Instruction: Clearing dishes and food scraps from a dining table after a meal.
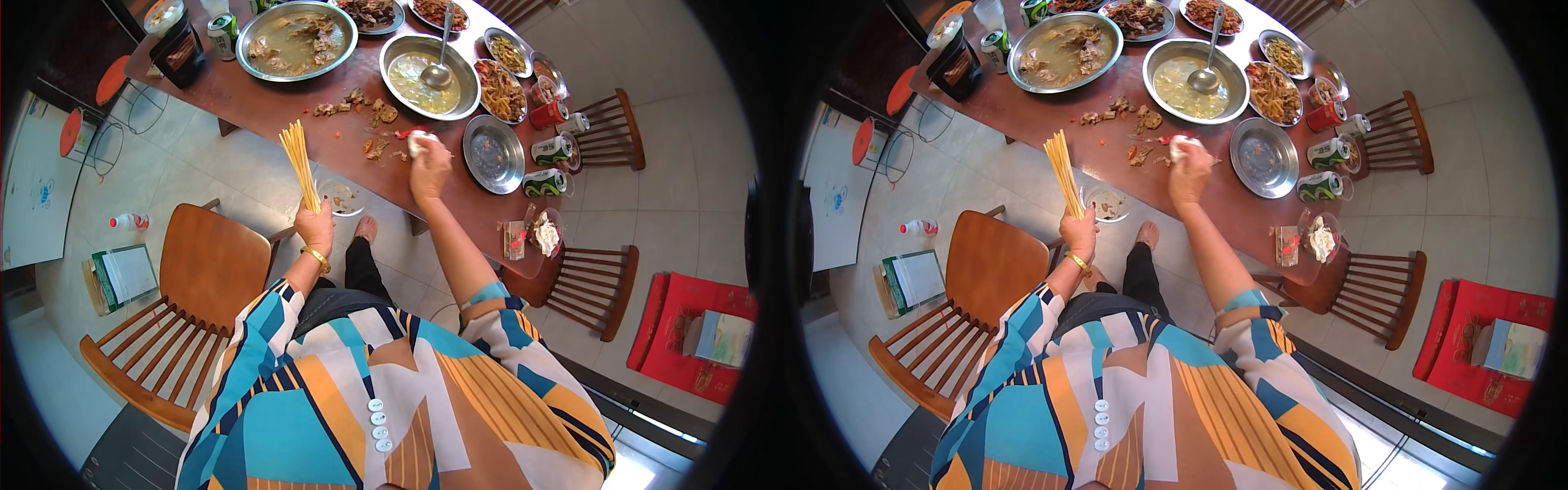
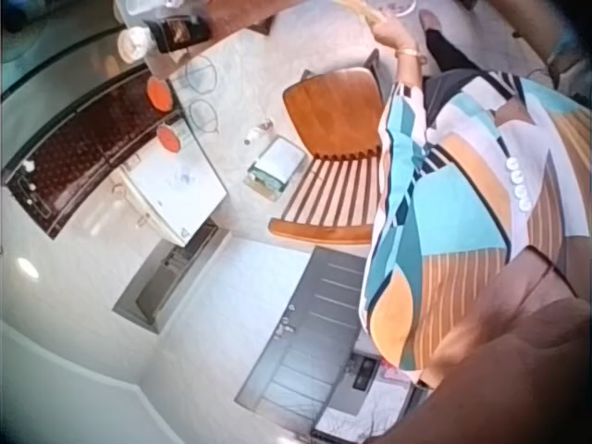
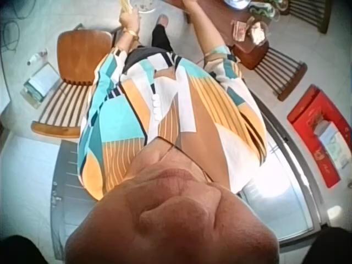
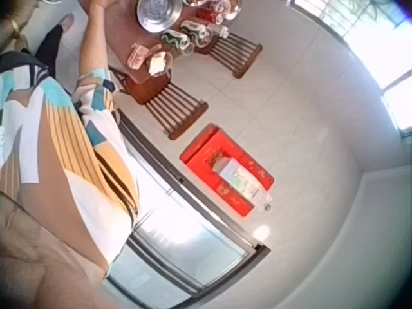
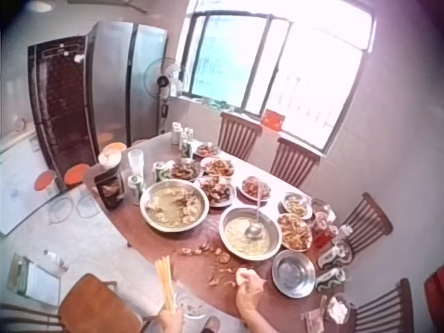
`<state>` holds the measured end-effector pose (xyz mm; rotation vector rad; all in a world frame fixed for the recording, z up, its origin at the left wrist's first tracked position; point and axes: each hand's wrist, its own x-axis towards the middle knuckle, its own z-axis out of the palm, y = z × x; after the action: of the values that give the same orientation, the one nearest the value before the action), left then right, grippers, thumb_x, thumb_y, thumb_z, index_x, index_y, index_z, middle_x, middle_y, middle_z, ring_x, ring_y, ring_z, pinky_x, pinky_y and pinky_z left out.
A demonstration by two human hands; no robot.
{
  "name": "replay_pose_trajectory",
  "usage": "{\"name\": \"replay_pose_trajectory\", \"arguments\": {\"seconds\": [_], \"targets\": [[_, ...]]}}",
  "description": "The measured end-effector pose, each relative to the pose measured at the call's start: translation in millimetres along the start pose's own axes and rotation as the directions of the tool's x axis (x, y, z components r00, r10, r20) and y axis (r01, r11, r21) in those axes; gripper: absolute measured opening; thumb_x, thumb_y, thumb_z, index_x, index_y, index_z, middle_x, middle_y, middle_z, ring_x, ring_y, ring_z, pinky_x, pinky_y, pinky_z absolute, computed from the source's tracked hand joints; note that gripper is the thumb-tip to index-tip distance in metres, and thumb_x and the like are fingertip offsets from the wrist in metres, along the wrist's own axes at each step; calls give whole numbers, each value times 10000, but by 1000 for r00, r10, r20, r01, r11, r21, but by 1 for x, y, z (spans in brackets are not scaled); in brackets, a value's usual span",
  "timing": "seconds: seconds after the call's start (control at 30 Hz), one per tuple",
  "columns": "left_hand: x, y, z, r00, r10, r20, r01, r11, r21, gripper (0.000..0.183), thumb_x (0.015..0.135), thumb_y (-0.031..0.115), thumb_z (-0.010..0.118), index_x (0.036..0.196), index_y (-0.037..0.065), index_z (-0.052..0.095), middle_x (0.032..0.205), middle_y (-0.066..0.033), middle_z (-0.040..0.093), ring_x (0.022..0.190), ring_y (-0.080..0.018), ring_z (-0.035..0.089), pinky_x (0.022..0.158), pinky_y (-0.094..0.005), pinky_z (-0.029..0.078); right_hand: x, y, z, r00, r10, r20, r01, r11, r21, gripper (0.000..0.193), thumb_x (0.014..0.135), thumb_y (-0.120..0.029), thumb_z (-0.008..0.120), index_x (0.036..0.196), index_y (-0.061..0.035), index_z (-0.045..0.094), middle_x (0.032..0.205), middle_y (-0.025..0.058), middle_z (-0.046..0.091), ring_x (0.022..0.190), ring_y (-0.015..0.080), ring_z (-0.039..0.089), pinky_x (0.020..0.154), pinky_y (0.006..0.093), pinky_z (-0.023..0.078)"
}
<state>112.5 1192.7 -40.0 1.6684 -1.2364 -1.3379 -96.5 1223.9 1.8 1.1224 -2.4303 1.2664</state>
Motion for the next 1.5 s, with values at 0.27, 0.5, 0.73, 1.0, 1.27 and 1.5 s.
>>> {"name": "replay_pose_trajectory", "arguments": {"seconds": [0.27, 0.5, 0.73, 1.0, 1.27, 1.5], "targets": [[-3, 13, -2, 999, 6, 40, -6, 1000, -1, 131, 731, 115, 614, 749, 4, 546, 536, -58, 549, 409, -123, 528, 381, -259, 434, 0, 69, -18, 999, 38, -11, -39, 947, -318, 321, 665, 42, 508, 954, -65, 597, 1000, 114, 529, 927, 311, 479, 838, 387, 386], [3, -5, 3, 999, 45, -10, -45, 999, -13, 139, 723, 130, 619, 783, 14, 572, 507, -79, 546, 385, -174, 546, 383, -301, 441, -31, -1, 18, 984, -84, 160, 113, 978, -178, 302, 677, 25, 527, 957, -57, 607, 1021, 114, 528, 925, 310, 475, 838, 379, 399], [13, -15, 7, 999, 31, 6, -31, 1000, -1, 137, 726, 116, 622, 778, 12, 549, 533, -57, 540, 400, -132, 522, 379, -274, 435, -13, -35, 8, 937, -289, 194, 307, 949, -71, 289, 674, 17, 536, 950, -49, 594, 957, 115, 531, 906, 304, 481, 753, 378, 429], [2, 8, 7, 996, 37, 87, -34, 999, -31, 118, 733, 102, 611, 756, 10, 540, 549, -62, 551, 418, -130, 523, 361, -260, 421, 38, 17, 16, 901, -47, 432, 252, 866, -432, 80, 789, -86, 476, 826, -80, 546, 820, 123, 584, 776, 284, 610, 636, 400, 508], [-2, 6, 6, 994, 17, 107, -13, 999, -39, 114, 737, 98, 602, 769, 2, 549, 553, -61, 552, 408, -122, 511, 368, -250, 418, 29, 0, -127, 983, -8, 183, 37, 986, -160, 75, 783, -126, 510, 821, -62, 521, 780, 179, 567, 737, 344, 576, 636, 432, 447], [2, 0, 5, 990, 24, 136, -20, 999, -37, 109, 743, 97, 592, 782, 4, 552, 574, -57, 556, 421, -112, 508, 363, -243, 403, 21, 114, -313, 994, 107, -14, -80, 641, -763, 80, 778, -127, 535, 832, -71, 552, 752, 162, 593, 704, 353, 578, 621, 454, 450]]}}
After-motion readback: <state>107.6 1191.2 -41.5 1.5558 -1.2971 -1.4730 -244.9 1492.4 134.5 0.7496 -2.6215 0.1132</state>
